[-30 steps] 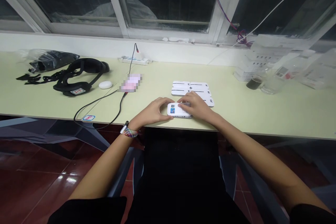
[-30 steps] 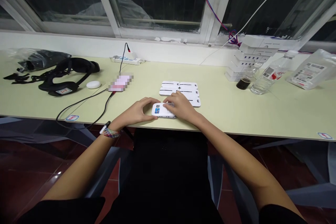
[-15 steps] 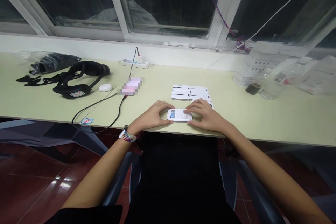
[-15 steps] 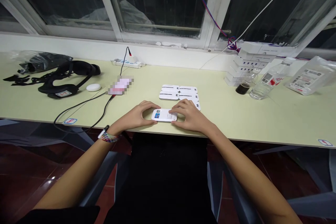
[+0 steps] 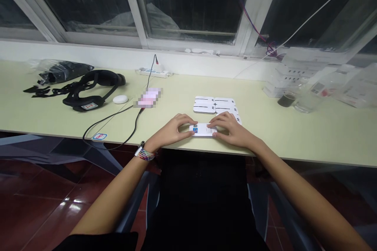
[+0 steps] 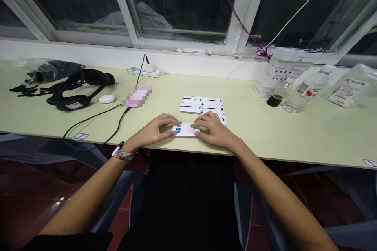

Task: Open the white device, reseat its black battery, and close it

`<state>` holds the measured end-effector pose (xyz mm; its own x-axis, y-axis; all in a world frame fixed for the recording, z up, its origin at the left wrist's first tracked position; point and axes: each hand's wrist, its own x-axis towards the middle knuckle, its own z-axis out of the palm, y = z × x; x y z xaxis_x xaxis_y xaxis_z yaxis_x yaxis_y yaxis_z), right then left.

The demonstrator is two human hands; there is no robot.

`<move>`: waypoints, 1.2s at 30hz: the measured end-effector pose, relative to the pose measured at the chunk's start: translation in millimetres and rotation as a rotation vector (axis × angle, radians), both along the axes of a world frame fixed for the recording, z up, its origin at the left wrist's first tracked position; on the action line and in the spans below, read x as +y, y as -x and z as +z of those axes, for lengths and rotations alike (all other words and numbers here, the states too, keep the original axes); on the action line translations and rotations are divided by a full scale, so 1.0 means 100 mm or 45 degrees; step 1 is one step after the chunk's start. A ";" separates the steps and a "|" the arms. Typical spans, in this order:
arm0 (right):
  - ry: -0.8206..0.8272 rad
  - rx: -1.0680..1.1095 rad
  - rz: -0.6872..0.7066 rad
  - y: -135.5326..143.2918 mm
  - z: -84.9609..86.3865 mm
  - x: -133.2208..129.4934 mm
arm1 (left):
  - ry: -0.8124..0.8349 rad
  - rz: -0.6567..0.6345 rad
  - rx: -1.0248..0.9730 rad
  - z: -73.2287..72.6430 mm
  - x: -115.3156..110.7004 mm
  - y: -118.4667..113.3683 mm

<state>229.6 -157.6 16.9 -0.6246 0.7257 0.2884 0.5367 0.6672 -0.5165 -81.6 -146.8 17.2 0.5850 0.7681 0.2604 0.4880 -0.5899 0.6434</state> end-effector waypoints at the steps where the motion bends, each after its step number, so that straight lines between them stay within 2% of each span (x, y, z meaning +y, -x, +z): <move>1: 0.005 0.001 0.001 0.00 0.00 0.01 | -0.003 -0.003 -0.004 0.00 0.00 0.00; 9: 0.019 -0.059 0.014 0.01 0.02 0.04 | -0.031 -0.049 0.001 -0.04 0.06 0.00; 15: 0.001 -0.087 0.002 0.03 0.05 0.01 | -0.034 -0.092 -0.012 0.01 0.04 -0.01; 20: 0.003 0.084 -0.008 0.05 0.06 -0.01 | -0.041 -0.095 -0.175 0.02 -0.09 -0.04; 25: -0.034 0.245 0.000 0.08 -0.06 -0.05 | -0.144 0.010 -0.283 -0.01 -0.14 -0.07; 29: -0.141 0.289 0.040 0.06 -0.13 -0.07 | -0.266 0.003 -0.287 0.01 -0.14 -0.07; 36: -0.275 0.331 0.116 0.06 -0.11 -0.07 | -0.141 -0.039 -0.315 0.03 -0.13 -0.06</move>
